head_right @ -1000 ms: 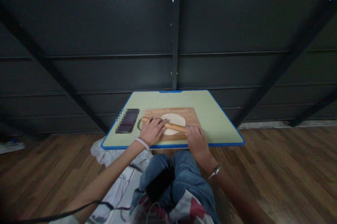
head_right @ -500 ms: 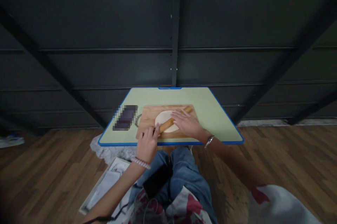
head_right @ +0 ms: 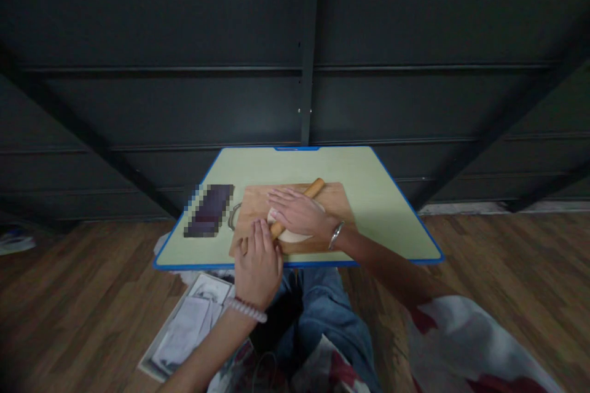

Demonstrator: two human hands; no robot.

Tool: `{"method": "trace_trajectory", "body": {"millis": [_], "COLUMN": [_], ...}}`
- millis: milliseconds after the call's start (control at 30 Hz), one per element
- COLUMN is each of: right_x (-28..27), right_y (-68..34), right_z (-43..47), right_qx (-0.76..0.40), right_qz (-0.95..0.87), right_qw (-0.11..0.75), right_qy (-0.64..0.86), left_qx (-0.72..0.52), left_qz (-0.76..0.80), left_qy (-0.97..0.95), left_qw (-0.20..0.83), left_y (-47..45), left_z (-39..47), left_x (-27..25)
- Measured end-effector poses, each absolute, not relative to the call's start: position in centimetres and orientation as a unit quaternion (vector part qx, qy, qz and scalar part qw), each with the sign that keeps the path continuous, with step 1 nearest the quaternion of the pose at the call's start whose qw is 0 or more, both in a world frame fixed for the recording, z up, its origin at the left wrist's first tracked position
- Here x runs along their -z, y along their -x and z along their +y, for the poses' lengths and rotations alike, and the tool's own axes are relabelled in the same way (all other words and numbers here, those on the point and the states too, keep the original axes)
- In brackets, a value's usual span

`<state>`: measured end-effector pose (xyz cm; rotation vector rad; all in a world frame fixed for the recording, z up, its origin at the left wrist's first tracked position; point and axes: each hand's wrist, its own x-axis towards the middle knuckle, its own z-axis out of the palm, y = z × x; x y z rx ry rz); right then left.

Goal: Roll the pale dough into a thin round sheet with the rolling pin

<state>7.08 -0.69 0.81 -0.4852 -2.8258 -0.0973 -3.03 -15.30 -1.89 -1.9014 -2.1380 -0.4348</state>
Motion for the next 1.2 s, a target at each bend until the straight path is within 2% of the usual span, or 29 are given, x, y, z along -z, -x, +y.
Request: {"method": "trace_trajectory", "body": {"millis": [233, 567, 700, 1000, 1200], "right_x": [-0.1, -0.6, -0.2, 0.1, 0.3], "right_y": [-4.6, -0.9, 0.2, -0.5, -4.0], "right_z": [1.1, 4.0, 5.6, 3.9, 0.7], "right_qx": [0.007, -0.134, -0.178, -0.091, -0.022], "right_qz": [-0.971, -0.948, -0.922, -0.904, -0.898], "right_qw": [0.149, 0.098, 0.103, 0.173, 0.180], "right_qy": [0.189, 0.271, 0.328, 0.381, 0.400], "left_qx": [0.158, 0.111, 0.108, 0.089, 0.109], "left_qz": [-0.728, -0.703, -0.688, -0.686, -0.687], "left_qy": [0.657, 0.695, 0.711, 0.711, 0.707], "left_qw": [0.118, 0.105, 0.101, 0.127, 0.124], "left_y": [5.3, 8.7, 9.7, 9.7, 7.5], "left_z": [-13.4, -10.4, -9.3, -9.6, -11.7], "left_x": [1.6, 0.7, 0.5, 0.7, 0.5]}}
